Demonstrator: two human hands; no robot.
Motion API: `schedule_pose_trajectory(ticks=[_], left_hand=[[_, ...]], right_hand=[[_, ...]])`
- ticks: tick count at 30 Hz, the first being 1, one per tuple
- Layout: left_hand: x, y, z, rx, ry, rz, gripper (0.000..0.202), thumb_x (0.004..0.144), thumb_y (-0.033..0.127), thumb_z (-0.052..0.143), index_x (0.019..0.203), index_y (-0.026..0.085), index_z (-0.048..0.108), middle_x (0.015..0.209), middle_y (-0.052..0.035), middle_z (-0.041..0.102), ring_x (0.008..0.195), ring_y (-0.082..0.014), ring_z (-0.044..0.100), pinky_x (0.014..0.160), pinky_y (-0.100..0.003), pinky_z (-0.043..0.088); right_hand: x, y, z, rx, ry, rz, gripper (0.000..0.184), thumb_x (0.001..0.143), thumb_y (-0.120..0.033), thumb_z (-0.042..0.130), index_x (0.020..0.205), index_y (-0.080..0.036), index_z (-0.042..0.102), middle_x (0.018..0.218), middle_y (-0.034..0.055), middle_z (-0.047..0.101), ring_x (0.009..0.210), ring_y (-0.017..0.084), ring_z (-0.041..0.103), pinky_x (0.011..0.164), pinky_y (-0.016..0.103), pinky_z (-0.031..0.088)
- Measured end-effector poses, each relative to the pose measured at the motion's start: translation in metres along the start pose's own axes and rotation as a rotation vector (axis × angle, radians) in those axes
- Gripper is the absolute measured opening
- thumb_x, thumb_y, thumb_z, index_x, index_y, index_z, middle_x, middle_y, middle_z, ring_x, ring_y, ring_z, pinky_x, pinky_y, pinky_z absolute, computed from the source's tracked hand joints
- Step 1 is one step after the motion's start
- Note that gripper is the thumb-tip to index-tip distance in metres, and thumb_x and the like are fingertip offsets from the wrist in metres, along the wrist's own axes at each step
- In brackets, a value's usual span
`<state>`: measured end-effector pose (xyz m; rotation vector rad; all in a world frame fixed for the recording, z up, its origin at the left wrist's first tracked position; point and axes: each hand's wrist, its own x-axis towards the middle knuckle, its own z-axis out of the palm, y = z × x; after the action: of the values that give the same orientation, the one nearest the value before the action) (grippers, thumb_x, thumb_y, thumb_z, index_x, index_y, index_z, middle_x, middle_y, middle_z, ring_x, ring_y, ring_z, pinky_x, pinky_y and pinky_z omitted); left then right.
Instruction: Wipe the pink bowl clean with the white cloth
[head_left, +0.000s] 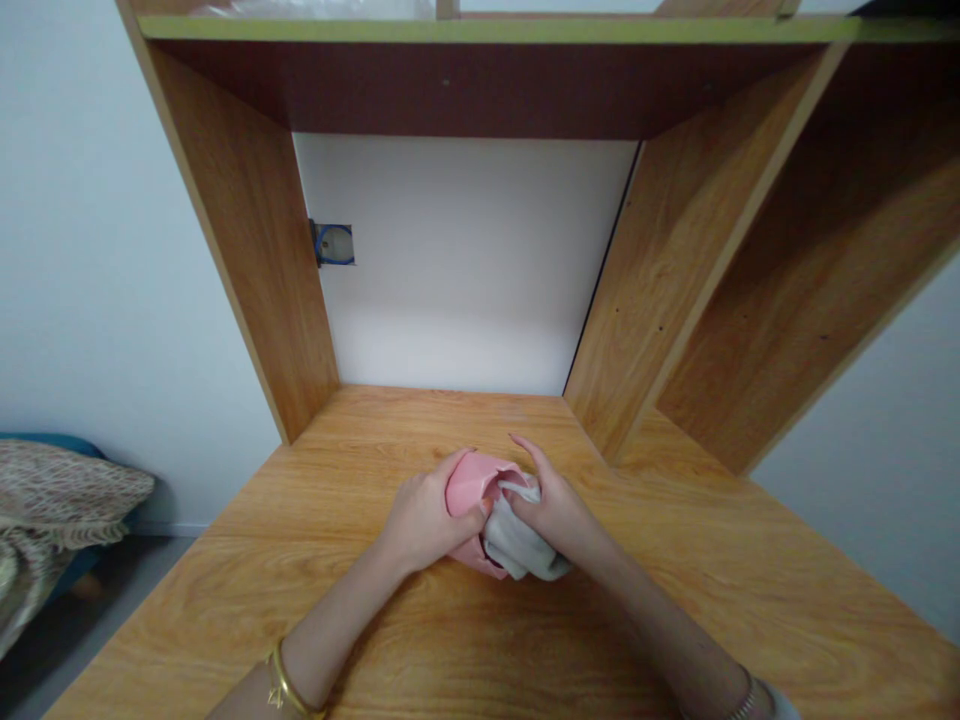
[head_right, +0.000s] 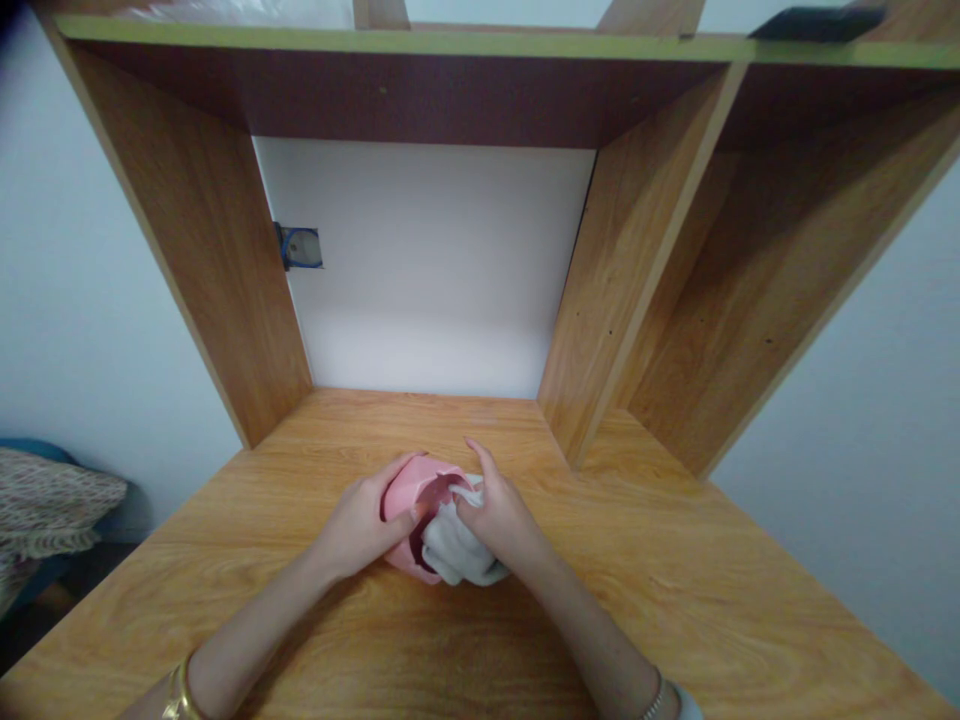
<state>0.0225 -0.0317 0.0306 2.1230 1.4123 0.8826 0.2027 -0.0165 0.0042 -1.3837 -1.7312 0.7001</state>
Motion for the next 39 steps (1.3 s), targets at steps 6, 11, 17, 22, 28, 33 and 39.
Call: schedule_pose_trajectory(ticks=[6, 11, 17, 22, 28, 33, 39], left_hand=[[-0.002, 0.003, 0.003, 0.030, -0.033, -0.014, 0.063, 0.072, 0.045, 0.053, 0.127, 0.016, 0.043, 0.113, -0.0131, 0.059, 0.097, -0.0300, 0.057, 0.083, -0.040, 0.042], [-0.002, -0.001, 0.005, -0.054, 0.032, -0.016, 0.062, 0.077, 0.051, 0.048, 0.130, 0.020, 0.039, 0.113, -0.0112, 0.059, 0.102, -0.0276, 0.054, 0.088, -0.039, 0.039], [-0.001, -0.005, 0.008, -0.146, 0.049, -0.020, 0.076, 0.076, 0.054, 0.048, 0.137, 0.019, 0.018, 0.120, -0.0124, 0.052, 0.102, -0.0273, 0.053, 0.085, -0.039, 0.040], [-0.003, 0.000, 0.017, -0.197, 0.055, -0.010, 0.092, 0.070, 0.055, 0.057, 0.138, 0.017, 0.007, 0.127, -0.0153, 0.043, 0.105, -0.0286, 0.051, 0.087, -0.040, 0.038], [-0.006, -0.002, 0.028, -0.259, 0.010, 0.018, 0.076, 0.073, 0.051, 0.055, 0.131, 0.016, 0.019, 0.101, -0.0100, 0.058, 0.085, -0.0224, 0.057, 0.073, -0.034, 0.044], [-0.006, -0.003, 0.030, -0.282, -0.001, -0.028, 0.070, 0.073, 0.048, 0.057, 0.125, 0.016, 0.023, 0.073, 0.0003, 0.058, 0.057, -0.0138, 0.055, 0.055, -0.025, 0.043], [-0.005, -0.001, 0.024, -0.256, 0.068, 0.017, 0.062, 0.073, 0.043, 0.057, 0.120, 0.017, 0.027, 0.077, -0.0005, 0.059, 0.065, -0.0147, 0.057, 0.059, -0.025, 0.045]], right_hand=[[0.001, 0.005, -0.003, 0.014, -0.059, -0.011, 0.061, 0.068, -0.018, 0.049, 0.127, -0.016, 0.035, 0.093, 0.0043, 0.063, 0.080, 0.019, 0.058, 0.074, 0.032, 0.044], [0.003, 0.008, -0.003, 0.098, 0.011, 0.015, 0.060, 0.068, -0.021, 0.050, 0.127, -0.018, 0.036, 0.105, 0.0041, 0.060, 0.089, 0.019, 0.057, 0.084, 0.035, 0.041], [0.006, 0.014, 0.002, 0.134, 0.184, 0.041, 0.057, 0.071, -0.023, 0.047, 0.126, -0.020, 0.037, 0.108, 0.0053, 0.058, 0.094, 0.021, 0.056, 0.082, 0.036, 0.043], [0.011, 0.021, 0.003, 0.275, 0.321, 0.034, 0.054, 0.070, -0.026, 0.049, 0.123, -0.019, 0.038, 0.114, 0.0072, 0.055, 0.100, 0.022, 0.053, 0.087, 0.038, 0.041], [0.011, 0.016, 0.007, 0.352, 0.258, 0.041, 0.048, 0.068, -0.025, 0.050, 0.115, -0.019, 0.042, 0.112, 0.0080, 0.055, 0.103, 0.022, 0.052, 0.092, 0.040, 0.038], [0.011, 0.014, 0.008, 0.367, 0.250, 0.006, 0.048, 0.066, -0.024, 0.053, 0.113, -0.021, 0.042, 0.111, 0.0068, 0.056, 0.101, 0.021, 0.054, 0.091, 0.039, 0.040], [0.010, 0.004, 0.011, 0.402, 0.215, 0.008, 0.046, 0.062, -0.024, 0.054, 0.107, -0.019, 0.045, 0.107, 0.0083, 0.059, 0.099, 0.021, 0.056, 0.089, 0.038, 0.042]])
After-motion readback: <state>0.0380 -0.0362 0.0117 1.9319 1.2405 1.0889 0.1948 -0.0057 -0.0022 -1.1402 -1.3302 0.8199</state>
